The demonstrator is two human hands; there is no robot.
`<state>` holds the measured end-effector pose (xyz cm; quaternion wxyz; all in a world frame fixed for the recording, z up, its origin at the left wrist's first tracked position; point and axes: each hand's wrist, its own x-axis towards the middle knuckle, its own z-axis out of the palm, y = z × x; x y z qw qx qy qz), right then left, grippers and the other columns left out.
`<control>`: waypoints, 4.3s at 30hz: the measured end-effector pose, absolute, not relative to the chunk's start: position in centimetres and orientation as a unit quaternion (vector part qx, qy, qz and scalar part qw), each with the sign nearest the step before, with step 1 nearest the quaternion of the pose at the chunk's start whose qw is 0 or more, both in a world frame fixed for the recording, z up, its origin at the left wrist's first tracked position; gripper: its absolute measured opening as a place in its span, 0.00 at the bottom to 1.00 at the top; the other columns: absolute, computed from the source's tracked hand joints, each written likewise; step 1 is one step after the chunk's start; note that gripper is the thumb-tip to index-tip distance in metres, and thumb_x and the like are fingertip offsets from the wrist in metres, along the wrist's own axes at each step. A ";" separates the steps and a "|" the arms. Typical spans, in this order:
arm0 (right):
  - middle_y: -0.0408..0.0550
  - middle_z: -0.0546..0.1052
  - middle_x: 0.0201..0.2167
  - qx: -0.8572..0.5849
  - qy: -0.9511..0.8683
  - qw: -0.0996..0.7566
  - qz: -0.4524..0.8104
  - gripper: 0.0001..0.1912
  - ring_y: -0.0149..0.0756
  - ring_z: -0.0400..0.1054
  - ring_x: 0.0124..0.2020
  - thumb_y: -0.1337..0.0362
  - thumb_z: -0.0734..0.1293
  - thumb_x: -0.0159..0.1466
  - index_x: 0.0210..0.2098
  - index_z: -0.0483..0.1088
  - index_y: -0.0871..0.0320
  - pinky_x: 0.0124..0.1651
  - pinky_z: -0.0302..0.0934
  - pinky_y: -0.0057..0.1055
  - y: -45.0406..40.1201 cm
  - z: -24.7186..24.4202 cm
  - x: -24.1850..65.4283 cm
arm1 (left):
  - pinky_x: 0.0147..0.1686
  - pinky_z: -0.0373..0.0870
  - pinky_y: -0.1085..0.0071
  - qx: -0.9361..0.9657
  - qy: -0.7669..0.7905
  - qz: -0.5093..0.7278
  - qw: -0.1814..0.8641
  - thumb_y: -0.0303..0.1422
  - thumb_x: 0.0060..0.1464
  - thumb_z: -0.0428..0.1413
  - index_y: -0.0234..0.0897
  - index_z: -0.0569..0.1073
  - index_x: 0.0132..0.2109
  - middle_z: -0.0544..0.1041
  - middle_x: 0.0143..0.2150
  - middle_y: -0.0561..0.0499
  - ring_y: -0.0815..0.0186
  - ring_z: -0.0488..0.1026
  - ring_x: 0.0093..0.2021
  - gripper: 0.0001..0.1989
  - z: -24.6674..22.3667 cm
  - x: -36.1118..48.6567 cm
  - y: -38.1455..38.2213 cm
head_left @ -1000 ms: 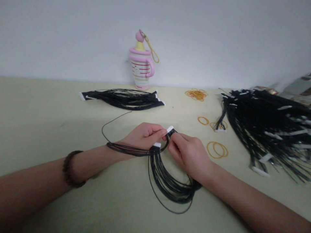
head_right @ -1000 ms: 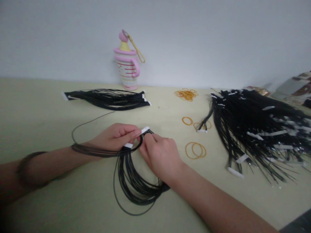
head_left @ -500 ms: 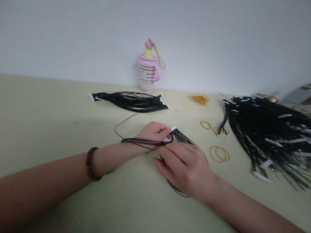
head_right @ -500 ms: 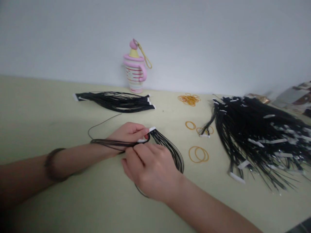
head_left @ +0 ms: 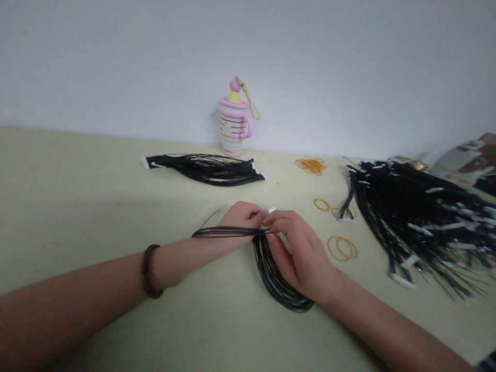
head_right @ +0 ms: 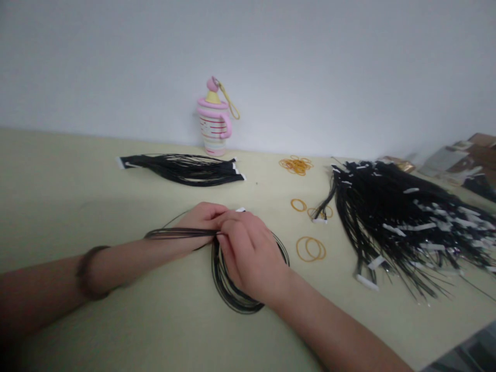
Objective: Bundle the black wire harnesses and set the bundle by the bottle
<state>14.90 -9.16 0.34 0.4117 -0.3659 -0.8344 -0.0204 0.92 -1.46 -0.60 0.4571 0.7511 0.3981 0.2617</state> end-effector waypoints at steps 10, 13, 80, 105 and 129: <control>0.41 0.73 0.22 -0.376 -0.434 0.805 0.151 0.05 0.23 0.64 0.21 0.70 0.65 0.59 0.26 0.66 0.60 0.24 0.59 0.21 -5.6 4.3 20.9 | 0.18 0.44 0.75 0.709 0.478 0.239 0.459 0.45 0.54 0.47 0.34 0.64 0.23 0.56 0.18 0.58 0.75 0.51 0.18 0.20 -0.1 1.0 -1.9; 0.40 0.70 0.20 -0.408 -0.323 0.837 0.171 0.10 0.21 0.59 0.18 0.72 0.63 0.59 0.22 0.66 0.61 0.18 0.54 0.18 -4.6 5.4 24.9 | 0.19 0.46 0.76 0.716 0.465 0.245 0.459 0.42 0.55 0.48 0.33 0.65 0.24 0.57 0.19 0.57 0.75 0.52 0.19 0.18 0.0 1.0 -1.9; 0.44 0.69 0.19 -0.484 -0.807 0.172 -0.291 0.08 0.33 0.64 0.19 0.71 0.60 0.62 0.26 0.62 0.59 0.24 0.47 0.31 -8.3 -1.3 16.2 | 0.26 0.56 0.74 0.824 0.404 0.207 0.339 0.37 0.56 0.42 0.33 0.66 0.25 0.66 0.22 0.52 0.69 0.62 0.25 0.17 0.0 1.0 -2.4; 0.58 0.71 0.41 -0.470 -0.820 0.317 -0.074 0.12 0.41 0.64 0.45 0.68 0.60 0.60 0.42 0.67 0.64 0.46 0.60 0.36 -7.0 -0.8 17.0 | 0.28 0.58 0.75 0.855 0.325 0.196 0.354 0.38 0.56 0.43 0.34 0.65 0.25 0.64 0.23 0.54 0.70 0.61 0.26 0.16 -0.7 0.6 -1.5; 0.50 0.71 0.44 -0.602 -0.343 0.686 0.223 0.15 0.36 0.69 0.40 0.61 0.62 0.64 0.48 0.65 0.62 0.40 0.67 0.36 -0.6 -0.8 31.0 | 0.49 0.68 0.63 0.918 0.326 0.192 -0.116 0.33 0.60 0.41 0.30 0.65 0.52 0.72 0.48 0.40 0.59 0.69 0.49 0.17 -1.6 0.4 -3.6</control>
